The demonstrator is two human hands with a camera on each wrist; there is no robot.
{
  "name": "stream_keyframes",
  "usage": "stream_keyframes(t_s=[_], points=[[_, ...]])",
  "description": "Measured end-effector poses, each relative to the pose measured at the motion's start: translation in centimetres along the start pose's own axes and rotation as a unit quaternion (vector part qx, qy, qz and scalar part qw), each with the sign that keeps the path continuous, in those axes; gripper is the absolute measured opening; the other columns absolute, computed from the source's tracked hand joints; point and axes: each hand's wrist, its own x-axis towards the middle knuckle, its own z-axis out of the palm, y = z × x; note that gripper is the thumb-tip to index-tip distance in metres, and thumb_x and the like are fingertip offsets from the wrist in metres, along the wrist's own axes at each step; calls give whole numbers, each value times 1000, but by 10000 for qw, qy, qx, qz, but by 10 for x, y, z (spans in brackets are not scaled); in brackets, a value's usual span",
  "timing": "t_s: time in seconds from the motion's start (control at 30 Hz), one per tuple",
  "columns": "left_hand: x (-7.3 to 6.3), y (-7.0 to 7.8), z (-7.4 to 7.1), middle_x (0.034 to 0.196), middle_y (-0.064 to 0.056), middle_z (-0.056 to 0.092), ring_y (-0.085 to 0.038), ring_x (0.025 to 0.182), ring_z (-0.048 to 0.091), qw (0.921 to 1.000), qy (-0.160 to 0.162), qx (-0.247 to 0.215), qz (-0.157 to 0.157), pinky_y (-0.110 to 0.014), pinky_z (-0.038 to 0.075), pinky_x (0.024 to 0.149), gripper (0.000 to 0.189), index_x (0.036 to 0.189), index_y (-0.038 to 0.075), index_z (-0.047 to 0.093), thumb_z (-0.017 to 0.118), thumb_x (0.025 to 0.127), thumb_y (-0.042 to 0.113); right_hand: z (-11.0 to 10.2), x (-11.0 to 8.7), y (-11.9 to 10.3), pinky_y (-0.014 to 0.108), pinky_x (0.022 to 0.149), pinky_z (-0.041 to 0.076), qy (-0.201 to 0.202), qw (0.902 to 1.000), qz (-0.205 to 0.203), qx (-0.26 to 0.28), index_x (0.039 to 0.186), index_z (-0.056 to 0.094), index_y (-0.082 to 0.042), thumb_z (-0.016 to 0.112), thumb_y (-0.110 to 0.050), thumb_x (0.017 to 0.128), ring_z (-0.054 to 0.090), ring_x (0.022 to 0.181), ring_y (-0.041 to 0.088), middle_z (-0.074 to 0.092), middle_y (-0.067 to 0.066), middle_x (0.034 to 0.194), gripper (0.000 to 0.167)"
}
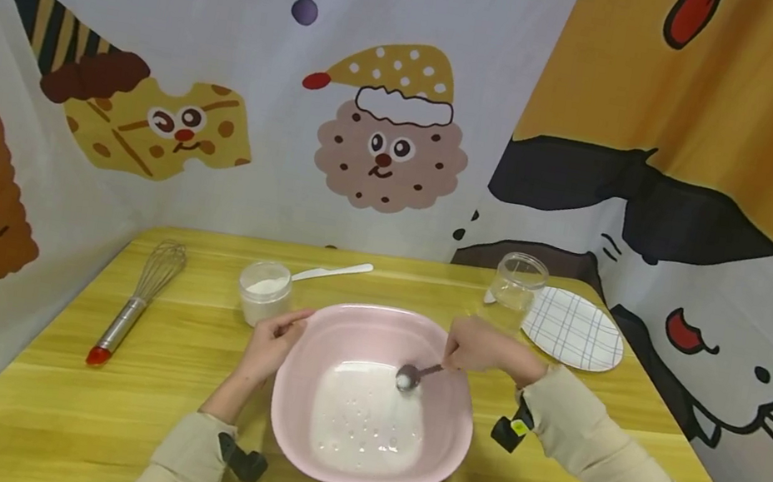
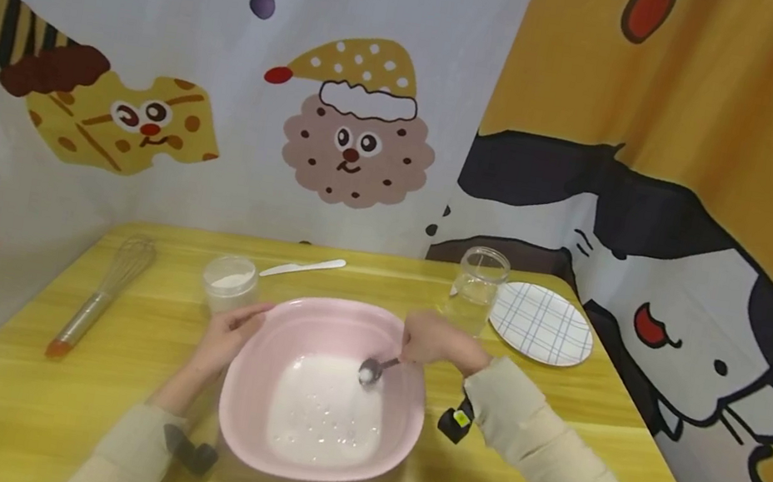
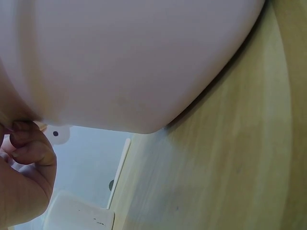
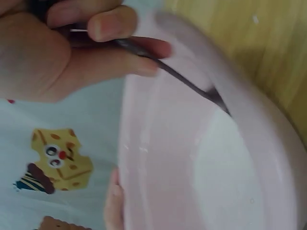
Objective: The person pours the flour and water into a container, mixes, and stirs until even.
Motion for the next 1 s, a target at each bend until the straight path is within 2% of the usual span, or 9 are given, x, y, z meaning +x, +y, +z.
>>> stream_keyframes(t_s=[0.07,0.17,0.3,0.43,0.53,0.6,0.67,0.83,1.0], points=[[-1,1,1,66,1,48,-9,60,47,10000,-24,3,-1,-20,43,54,27,112,7,61,51,88,13,8,10,-3,15,40,20,380,9992,50,-79,50,61,-3,58,-1,68,23,40,3,34,-10,41,19],[-1,0,2,64,1,47,-8,59,47,10000,-79,6,28,-19,43,53,27,113,6,60,51,88,12,22,27,-12,13,41,22,634,9972,-381,-115,53,64,-4,60,-4,71,27,41,1,40,-9,43,19],[-1,-1,2,63,2,46,-6,58,46,9999,-81,-24,92,-18,43,53,27,112,3,60,51,88,10,36,41,-28,11,41,21,440,9926,-1123,111,57,68,-4,61,-8,76,27,41,-3,43,-9,46,20],[-1,0,1,63,2,46,-6,58,45,9999,-39,-64,121,-18,41,53,27,112,2,61,52,87,9,38,40,-40,11,40,25,-451,9881,-1143,924,68,71,-1,63,-7,77,32,40,-2,46,-6,46,14],[-1,0,0,64,2,46,-6,58,46,10000,-32,-30,63,-18,42,53,27,112,3,60,52,88,11,34,31,-42,12,40,27,-1447,9750,-945,1399,74,72,0,64,-5,77,34,39,0,47,-3,45,10],[-2,1,0,64,2,47,-7,59,46,10000,-33,-3,19,-18,42,53,27,113,5,60,51,88,12,30,23,-39,12,40,27,-1982,9652,-809,1501,76,72,1,63,-3,76,35,39,1,47,-2,45,9],[-2,1,-1,66,2,46,-7,60,46,10000,-57,51,4,-18,41,53,28,113,6,60,51,88,13,22,14,-35,12,41,26,-2237,9633,-692,1316,75,72,0,64,-2,75,34,39,1,47,-3,45,9],[-1,0,-1,66,2,46,-8,61,44,10000,-68,65,9,-18,41,53,28,114,6,60,51,88,13,0,-3,-20,13,40,25,-1785,9814,-291,643,65,71,-2,65,-3,70,33,38,1,44,-8,43,8],[0,-1,-1,67,1,47,-8,61,45,10000,-56,39,-27,-19,42,53,28,114,6,60,50,88,13,-5,0,-7,15,40,20,-611,9976,-25,325,56,66,-1,63,-4,69,26,39,3,37,-9,41,14]])
